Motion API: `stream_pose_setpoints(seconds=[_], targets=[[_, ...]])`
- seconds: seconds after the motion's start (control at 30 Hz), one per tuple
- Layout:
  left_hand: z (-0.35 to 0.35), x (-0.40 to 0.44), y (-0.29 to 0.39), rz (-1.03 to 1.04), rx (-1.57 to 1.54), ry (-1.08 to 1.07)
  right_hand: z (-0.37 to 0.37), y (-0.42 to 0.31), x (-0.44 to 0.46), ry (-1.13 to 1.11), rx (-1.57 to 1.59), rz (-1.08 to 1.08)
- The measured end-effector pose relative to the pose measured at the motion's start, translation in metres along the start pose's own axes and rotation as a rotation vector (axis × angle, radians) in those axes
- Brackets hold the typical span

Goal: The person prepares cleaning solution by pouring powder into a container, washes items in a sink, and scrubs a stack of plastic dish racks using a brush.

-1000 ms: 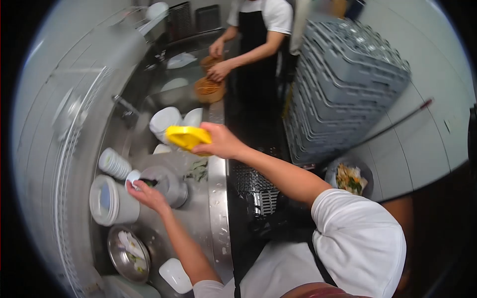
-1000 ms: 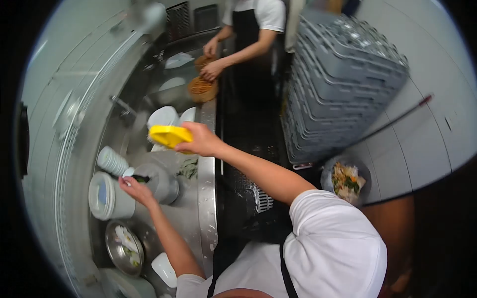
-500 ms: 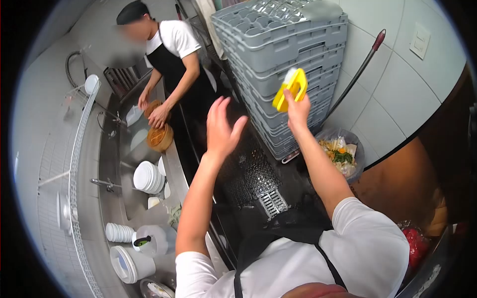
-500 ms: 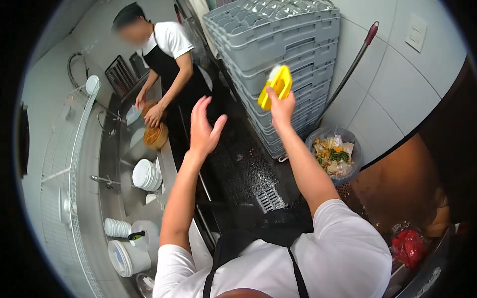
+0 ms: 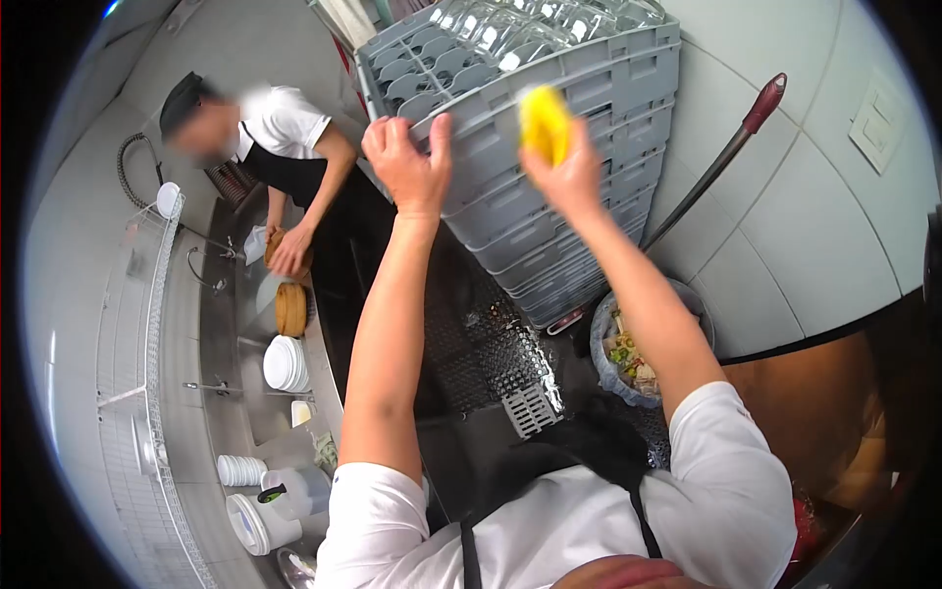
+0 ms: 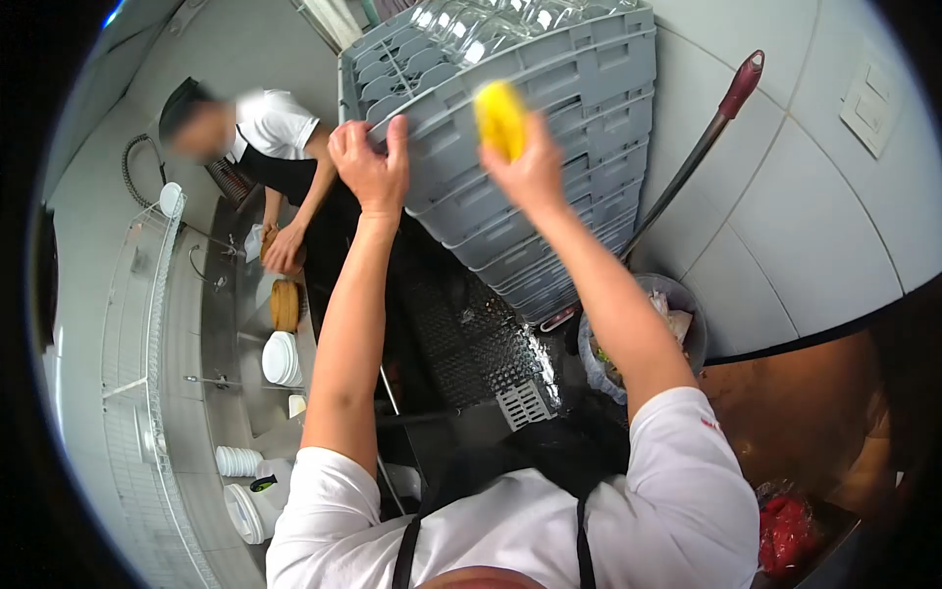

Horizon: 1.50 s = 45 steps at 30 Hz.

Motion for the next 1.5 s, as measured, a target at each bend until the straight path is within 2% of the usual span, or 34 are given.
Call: stream_pose_setpoints(seconds=[0.1,0.13,0.2,0.27,0.33,0.4,0.47,0.53,0.57,0.6,0.67,0.77,0.8,0.87,0.9,0.93,1.0,1.07,1.1,1.2,1.23,1.33,1.47,1.5], targets=[[0.003,-0.004,-0.002,-0.023,0.042,0.025,-0.031,0.066,0.007,0.107,0.015,0.291],[0.004,-0.002,-0.001,-0.015,0.063,0.025,-0.054,0.086,0.017,0.225,0.066,0.406],[0.001,-0.002,0.003,-0.012,0.078,0.058,-0.068,0.096,0.027,0.263,0.001,0.488],[0.004,-0.003,0.008,-0.02,0.075,0.086,-0.03,0.06,0.009,0.121,0.026,0.237],[0.002,-0.003,0.004,-0.025,0.069,0.096,-0.009,0.044,-0.001,-0.008,-0.044,0.158],[0.0,0.0,0.005,0.003,0.04,0.088,-0.038,0.056,0.018,0.044,-0.006,0.264],[-0.001,-0.001,0.004,-0.023,0.009,0.092,-0.07,0.081,0.028,0.239,-0.062,0.496],[-0.003,-0.002,0.002,-0.045,0.012,0.113,-0.051,0.064,0.016,0.237,-0.032,0.42],[-0.004,-0.003,0.001,-0.053,0.016,0.115,-0.026,0.039,0.006,0.155,-0.04,0.183],[-0.004,-0.002,0.001,-0.057,0.02,0.118,0.001,0.034,-0.01,0.009,-0.039,0.139],[-0.007,-0.001,-0.001,-0.073,0.002,0.119,0.007,0.028,-0.015,-0.081,-0.274,-0.035],[-0.009,0.0,-0.001,-0.067,-0.007,0.14,-0.072,0.08,0.027,0.272,-0.081,0.446],[-0.009,-0.002,-0.001,-0.075,0.003,0.144,-0.087,0.078,0.042,0.323,-0.128,0.433],[-0.011,-0.001,-0.001,-0.079,0.016,0.162,-0.062,0.053,0.044,0.237,-0.182,0.223],[-0.01,0.0,-0.003,-0.116,0.022,0.121,-0.04,0.017,0.039,0.158,-0.095,0.02],[-0.01,0.001,-0.003,-0.103,0.017,0.132,-0.018,0.007,0.028,-0.024,-0.092,0.119],[-0.013,0.0,-0.003,-0.089,0.007,0.149,-0.014,0.023,0.028,-0.093,-0.162,0.078],[-0.013,0.002,-0.002,-0.097,0.008,0.129,-0.053,0.054,0.049,0.089,-0.126,0.289],[-0.014,0.002,-0.002,-0.106,0.008,0.122,-0.069,0.058,0.059,0.14,-0.24,0.369],[-0.016,0.0,-0.004,-0.107,0.006,0.149,-0.033,0.019,0.039,0.009,-0.274,0.06],[-0.016,0.0,-0.004,-0.102,0.017,0.143,-0.027,0.016,0.033,-0.048,-0.311,0.124],[-0.016,0.0,-0.006,-0.103,-0.026,0.129,-0.072,0.067,0.064,0.093,-0.345,0.375],[-0.015,0.003,-0.007,-0.141,-0.017,0.129,-0.034,0.023,0.045,-0.126,-0.366,0.103],[-0.015,0.004,-0.006,-0.139,-0.017,0.128,-0.041,0.028,0.048,-0.054,-0.337,0.002]])
Point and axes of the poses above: each hand's wrist, its own x-axis towards the middle knuckle, its own z-axis out of the palm, y = z × x, the point moved 10 cm from there along x, towards the middle knuckle, and after that the axes turned 2 degrees about -y, right-handed, at the moved point
